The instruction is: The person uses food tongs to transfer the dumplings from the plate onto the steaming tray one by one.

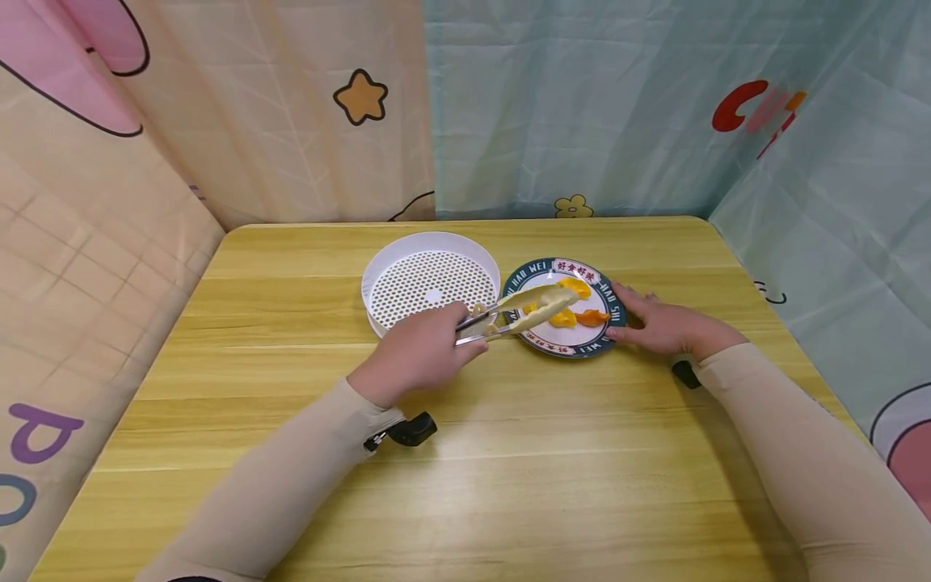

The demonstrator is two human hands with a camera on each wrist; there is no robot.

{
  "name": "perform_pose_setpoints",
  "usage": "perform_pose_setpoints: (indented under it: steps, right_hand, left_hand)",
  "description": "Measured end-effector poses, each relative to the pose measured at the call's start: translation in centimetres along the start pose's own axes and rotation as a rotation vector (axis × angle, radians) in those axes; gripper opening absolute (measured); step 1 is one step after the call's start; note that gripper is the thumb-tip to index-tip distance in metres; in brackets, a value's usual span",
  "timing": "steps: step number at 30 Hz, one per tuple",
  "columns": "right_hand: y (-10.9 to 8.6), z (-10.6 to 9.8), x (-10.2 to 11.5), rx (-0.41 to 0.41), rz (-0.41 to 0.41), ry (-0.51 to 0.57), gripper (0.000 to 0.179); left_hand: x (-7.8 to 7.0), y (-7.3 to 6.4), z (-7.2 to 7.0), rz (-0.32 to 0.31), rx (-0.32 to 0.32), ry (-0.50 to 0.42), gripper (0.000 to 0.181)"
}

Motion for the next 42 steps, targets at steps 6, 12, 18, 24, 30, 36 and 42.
perform_pose_setpoints:
  steps: [6,12,18,24,30,36,42]
  right_hand:
    - [-0.2,0.1,0.1,0.012,0.009,0.011,0.112]
    - [-0.2,0.1,0.1,0.006,0.006,0.008,0.113]
    - [-0.1,0.1,0.0,0.002,0.008,-0.001,0.114]
    - [0.0,0.2,-0.1,-0.007,0.011,0.000,0.114]
    - [0.0,0.2,-0.1,-0.019,0.011,-0.004,0.112]
    - [-0.1,0.2,0.1,-0.006,0.016,0.018,0.116]
    - [-0.4,0.2,0.2,0.008,0.019,0.033,0.117]
  left_hand:
    - [2.0,-1.1,-2.9,-0.041,-0.063,0.002,0.039]
    - [5.0,-2.1,-5.3,-0.100,-0.106,-0.001,0.041]
    - [7.7,-2.6,-6.5,-0.183,-0.124,0.001,0.047]
    - [9.6,-2.7,-6.6,-0.227,-0.129,-0.002,0.049]
    - [10.7,-2.7,-6.5,-0.247,-0.129,0.003,0.048]
    - [11.5,-2.7,-6.2,-0.276,-0.106,0.014,0.052]
    - [11.7,-2.7,-6.1,-0.288,-0.089,0.012,0.058]
Point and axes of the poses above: each hand's wrist, its own y-axis towards the middle knuckle, its own z-axis out of the palm, x = y × z, the point moved 5 cm from there along y, towards the middle knuckle, and after that the axes turned 14 degrees about -y, right-handed, at the moved point
